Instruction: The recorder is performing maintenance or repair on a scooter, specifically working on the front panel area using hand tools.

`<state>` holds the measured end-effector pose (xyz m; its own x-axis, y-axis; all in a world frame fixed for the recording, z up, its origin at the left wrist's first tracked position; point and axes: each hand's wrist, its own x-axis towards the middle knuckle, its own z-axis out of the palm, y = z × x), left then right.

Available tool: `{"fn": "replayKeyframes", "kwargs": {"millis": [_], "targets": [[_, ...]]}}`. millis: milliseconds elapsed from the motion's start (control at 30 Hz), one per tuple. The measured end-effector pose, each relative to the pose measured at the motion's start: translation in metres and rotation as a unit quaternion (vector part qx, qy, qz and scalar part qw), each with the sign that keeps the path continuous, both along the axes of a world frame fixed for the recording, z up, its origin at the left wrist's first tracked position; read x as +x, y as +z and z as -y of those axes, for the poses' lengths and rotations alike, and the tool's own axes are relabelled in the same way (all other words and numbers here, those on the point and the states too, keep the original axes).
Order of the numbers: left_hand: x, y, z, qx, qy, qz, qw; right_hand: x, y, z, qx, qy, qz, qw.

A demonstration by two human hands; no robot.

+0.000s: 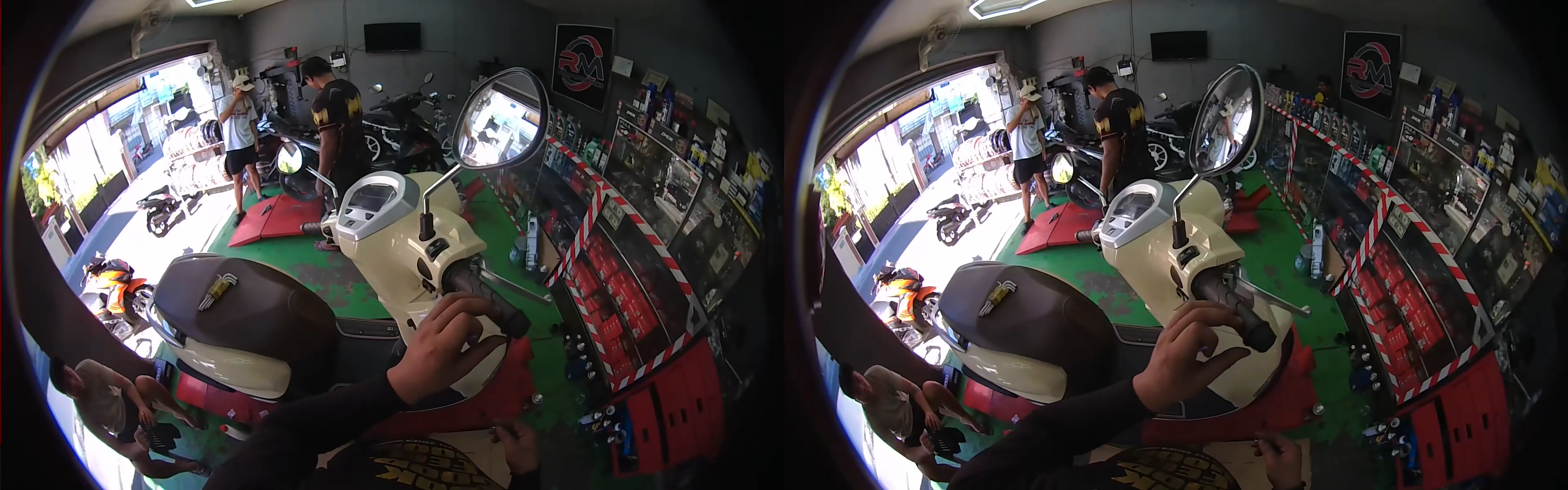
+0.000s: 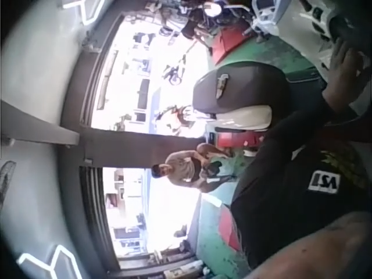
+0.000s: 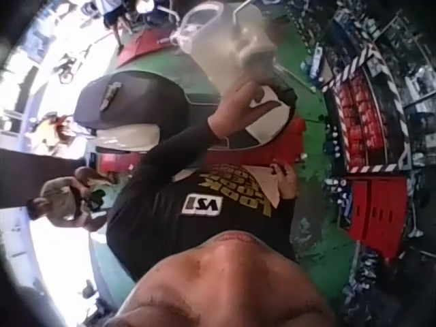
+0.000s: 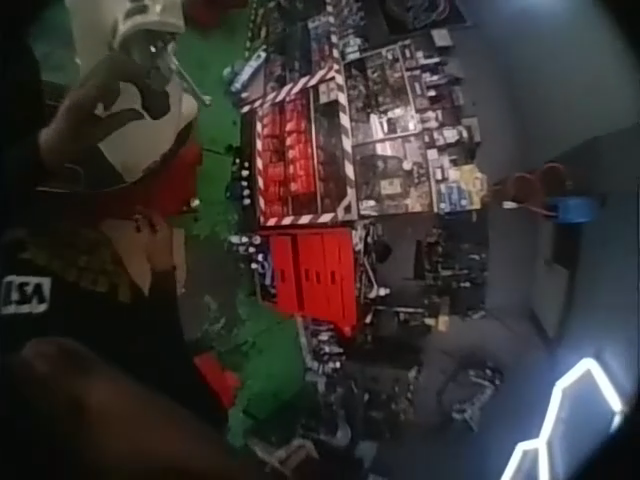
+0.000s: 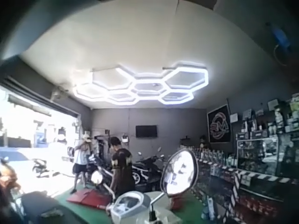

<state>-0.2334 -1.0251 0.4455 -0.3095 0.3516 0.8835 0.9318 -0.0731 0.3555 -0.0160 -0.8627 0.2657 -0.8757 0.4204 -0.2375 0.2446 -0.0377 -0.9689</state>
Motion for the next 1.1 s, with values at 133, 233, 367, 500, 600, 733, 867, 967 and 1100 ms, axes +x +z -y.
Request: {"fn": "replayKeyframes", "kwargs": {"millis": [133,233,367,500,600,733,867,967,1100], "targets": [[-0.007,0.007,-0.003,0.007,-0.023,0.053,0.998,-0.012,0.018,0.008,0.008,-0.004,-0.015,1.0],[-0.014,-0.01,0.018,0.046,-0.097,0.105,0.989,-0.025,0.038,0.021,0.014,-0.008,-0.021,1.0],[-0.027,-0.065,0.053,0.067,-0.131,0.293,0.945,-0.064,0.085,0.046,0.17,0.033,-0.006,0.985],[-0.054,-0.124,0.072,0.017,-0.109,0.558,0.822,-0.121,0.119,0.081,0.176,0.066,-0.169,0.967],[-0.077,-0.144,0.074,0.036,-0.146,0.562,0.814,-0.167,0.14,0.108,0.205,0.04,-0.172,0.963],[-0.103,-0.144,0.06,0.004,-0.14,0.518,0.844,-0.217,0.139,0.122,0.298,-0.007,-0.179,0.937],[-0.117,-0.138,0.043,-0.027,-0.102,0.46,0.882,-0.24,0.124,0.125,0.389,-0.01,-0.179,0.904],[-0.118,-0.141,0.039,-0.041,-0.057,0.433,0.899,-0.235,0.113,0.13,0.388,-0.018,-0.141,0.911],[-0.121,-0.155,0.034,0.006,-0.072,0.436,0.897,-0.242,0.109,0.133,0.347,-0.024,-0.127,0.929]]}}
